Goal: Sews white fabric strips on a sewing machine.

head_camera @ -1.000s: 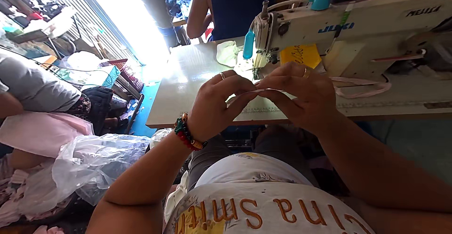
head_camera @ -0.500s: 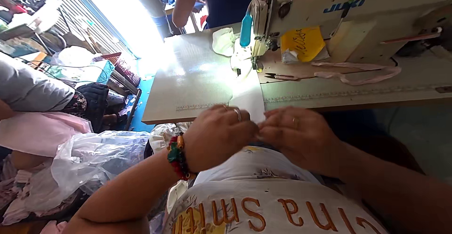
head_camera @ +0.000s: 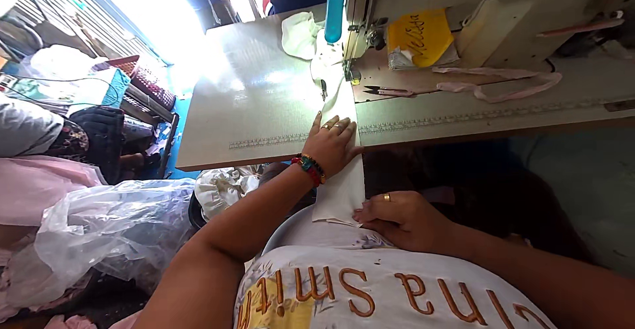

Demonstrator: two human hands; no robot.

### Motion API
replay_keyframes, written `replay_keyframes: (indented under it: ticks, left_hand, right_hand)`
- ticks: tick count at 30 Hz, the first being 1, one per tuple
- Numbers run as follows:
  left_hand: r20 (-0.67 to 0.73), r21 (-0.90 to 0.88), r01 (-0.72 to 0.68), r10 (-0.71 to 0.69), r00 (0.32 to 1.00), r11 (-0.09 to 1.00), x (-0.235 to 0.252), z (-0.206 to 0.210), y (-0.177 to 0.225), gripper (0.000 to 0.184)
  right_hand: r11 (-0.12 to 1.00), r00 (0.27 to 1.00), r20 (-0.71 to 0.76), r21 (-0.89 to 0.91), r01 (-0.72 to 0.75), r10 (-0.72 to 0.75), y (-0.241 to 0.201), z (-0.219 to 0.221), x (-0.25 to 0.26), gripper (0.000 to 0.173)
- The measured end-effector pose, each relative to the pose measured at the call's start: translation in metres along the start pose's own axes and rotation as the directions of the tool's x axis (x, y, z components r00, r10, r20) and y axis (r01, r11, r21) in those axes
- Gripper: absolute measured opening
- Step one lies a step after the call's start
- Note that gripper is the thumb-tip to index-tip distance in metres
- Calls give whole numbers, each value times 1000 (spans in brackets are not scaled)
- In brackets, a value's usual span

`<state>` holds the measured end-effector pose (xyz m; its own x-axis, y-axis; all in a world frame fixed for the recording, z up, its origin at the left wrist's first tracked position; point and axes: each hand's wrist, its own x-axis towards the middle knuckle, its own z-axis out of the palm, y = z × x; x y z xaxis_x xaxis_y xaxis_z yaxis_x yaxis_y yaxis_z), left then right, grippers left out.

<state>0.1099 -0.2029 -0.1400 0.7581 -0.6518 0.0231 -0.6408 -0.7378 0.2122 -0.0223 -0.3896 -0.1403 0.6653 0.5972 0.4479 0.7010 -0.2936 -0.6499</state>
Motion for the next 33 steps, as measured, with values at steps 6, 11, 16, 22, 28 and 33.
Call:
replay_keyframes:
  ticks: [6,11,16,22,28,33]
  left_hand:
    - [-6,-8,-18,18,1000,1000,5,5,-15,58]
    - [2,35,-60,60,998,998,37,0,-42,55]
    - [47,59,-109,107,993,992,70,-4,-68,57]
    - [-202,194,-373,409,890,907,74,-7,-70,30]
    - [-143,-85,-315,302,943,945,11,5,-34,36]
    - [-181,-60,-387,372,911,920,21,10,-52,36]
  right_hand:
    - [998,1000,12,-58,-20,21,11,-7,9,28]
    - [985,998,59,-174,5,5,47,-14,29,26]
    - [951,996,43,-294,90,-81,77,-20,45,25]
    - [871,970,72,-428,241,-233,104,-30,57,21]
    - [862,967,57,-442,247,-248,106,-25,47,22]
    - [857,955,92,-425,292,-281,117,-32,60,22]
